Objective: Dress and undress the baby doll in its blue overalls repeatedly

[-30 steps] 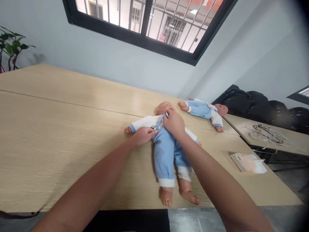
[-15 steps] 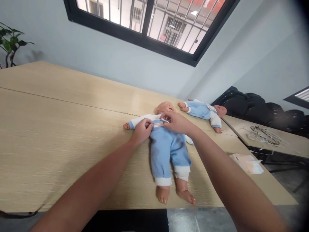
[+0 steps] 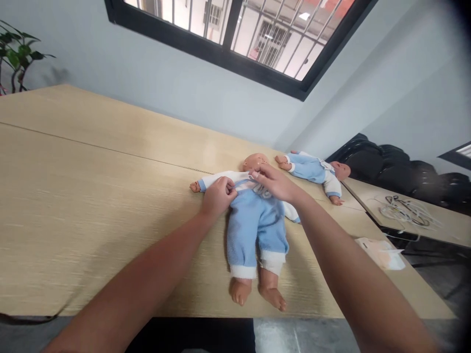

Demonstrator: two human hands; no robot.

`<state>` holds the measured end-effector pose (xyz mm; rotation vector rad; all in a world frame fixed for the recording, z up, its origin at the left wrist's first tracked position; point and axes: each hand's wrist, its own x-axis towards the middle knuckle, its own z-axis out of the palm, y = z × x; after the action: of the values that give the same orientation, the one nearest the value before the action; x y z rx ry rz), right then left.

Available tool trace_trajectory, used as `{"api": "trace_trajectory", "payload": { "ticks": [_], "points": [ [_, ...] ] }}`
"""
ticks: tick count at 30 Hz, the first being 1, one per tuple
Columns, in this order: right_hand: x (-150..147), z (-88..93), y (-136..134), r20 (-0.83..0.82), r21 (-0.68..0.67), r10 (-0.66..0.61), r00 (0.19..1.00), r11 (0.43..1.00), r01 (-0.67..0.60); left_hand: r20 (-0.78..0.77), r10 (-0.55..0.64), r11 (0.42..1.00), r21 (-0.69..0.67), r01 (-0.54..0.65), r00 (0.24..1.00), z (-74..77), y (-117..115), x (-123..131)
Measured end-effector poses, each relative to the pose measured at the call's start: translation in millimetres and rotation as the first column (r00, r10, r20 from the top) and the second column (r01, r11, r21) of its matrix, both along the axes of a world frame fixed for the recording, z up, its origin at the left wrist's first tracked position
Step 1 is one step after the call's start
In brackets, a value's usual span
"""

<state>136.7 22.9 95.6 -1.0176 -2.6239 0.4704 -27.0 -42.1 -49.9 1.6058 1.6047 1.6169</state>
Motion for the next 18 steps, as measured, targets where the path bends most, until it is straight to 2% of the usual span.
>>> {"api": "trace_trajectory", "payload": {
  "ticks": [2,4,6,10,13,15,18],
  "points": [
    [-25,-2.1,10,0.007,0.037,-0.005,1.000,0.999,0.004,-0.022,-0.005,1.000,-0.012,0.005,1.000,-0.4,0,2],
    [-59,-10.3,24,0.108,0.031,0.054,0.993,0.998,-0.058,-0.057,-0.002,0.999,-0.046,0.000,0.998,-0.7,0,3],
    [-97,-21.2,37,0.273,-0.053,0.150,0.950,0.989,-0.141,-0.094,-0.001,0.996,-0.092,-0.008,0.996,-0.5,-1,3],
    [-148,-38.2,55,0.452,-0.234,0.225,0.863,0.964,-0.128,-0.128,0.013,0.991,-0.128,-0.029,0.992,0.4,-3,2],
    [-155,-41.4,61,0.532,-0.329,0.291,0.795,0.937,-0.122,-0.132,0.026,0.988,-0.146,-0.046,0.991,0.5,-4,1],
    [-150,-38.4,64,0.571,-0.333,0.319,0.757,0.932,-0.143,-0.135,0.024,0.983,-0.175,-0.048,0.991,0.6,-5,1],
    [-132,-27.3,69,0.503,-0.204,0.279,0.818,0.958,-0.201,-0.177,0.038,0.981,-0.180,-0.071,0.983,1.4,-6,0]
  ]
}}
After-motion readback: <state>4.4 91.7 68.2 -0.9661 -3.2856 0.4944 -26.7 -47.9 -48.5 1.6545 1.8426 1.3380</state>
